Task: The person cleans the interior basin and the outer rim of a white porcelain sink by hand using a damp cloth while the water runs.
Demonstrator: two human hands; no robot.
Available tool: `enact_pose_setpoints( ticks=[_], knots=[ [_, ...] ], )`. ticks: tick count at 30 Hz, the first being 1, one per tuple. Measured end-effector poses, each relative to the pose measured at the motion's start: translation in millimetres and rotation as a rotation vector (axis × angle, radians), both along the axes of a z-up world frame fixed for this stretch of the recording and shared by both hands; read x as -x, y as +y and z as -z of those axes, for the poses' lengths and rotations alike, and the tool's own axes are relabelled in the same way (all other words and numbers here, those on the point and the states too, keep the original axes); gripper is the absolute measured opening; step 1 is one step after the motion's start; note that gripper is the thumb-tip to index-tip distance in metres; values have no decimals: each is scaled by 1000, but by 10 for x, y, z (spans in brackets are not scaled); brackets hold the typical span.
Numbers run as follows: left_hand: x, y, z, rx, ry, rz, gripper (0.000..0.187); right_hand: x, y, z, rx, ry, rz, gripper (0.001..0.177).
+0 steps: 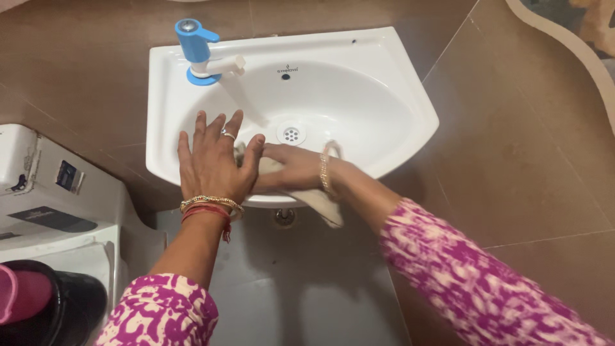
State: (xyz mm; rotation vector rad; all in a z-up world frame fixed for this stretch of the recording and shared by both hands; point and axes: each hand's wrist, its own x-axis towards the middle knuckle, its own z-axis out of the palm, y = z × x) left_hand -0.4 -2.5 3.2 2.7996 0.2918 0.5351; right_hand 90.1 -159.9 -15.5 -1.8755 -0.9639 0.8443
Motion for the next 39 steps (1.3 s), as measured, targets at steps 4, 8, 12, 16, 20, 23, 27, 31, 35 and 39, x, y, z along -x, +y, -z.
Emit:
enact_pose_setpoints(
  ticks=[4,8,12,16,20,23,27,31,35,39],
  knots=[
    [12,6,27,-15,10,3,66,67,-568,-326,25,-321,-36,63],
    [-6,9,12,-23,26,-4,67,-201,-1050,-501,216,-344,-9,58],
    [-18,18,20,-25,28,-5,67,-569,-1333,-570,363,-633,138,57],
    [-15,35,46,-32,28,-10,68,-681,-1264,-486,131,-700,368,61],
    [-28,7,9,-29,52,10,69,-495,-886,-247,-63,-570,120,70],
    [-19,2,-33,-30,109,11,73,-388,-747,-286,31,-357,139,61],
    [-48,-13,-94,-51,318,1,80,-486,-1037,-345,133,-607,337,48],
    [-155,44,-50,-45,571,56,93,-430,-1417,-165,421,-786,546,50],
    [-548,-128,174,157,617,115,112,-394,-1450,-54,248,-724,638,54],
    [-822,-754,282,332,608,272,104,-387,-1456,-122,131,-646,659,54]
  ],
)
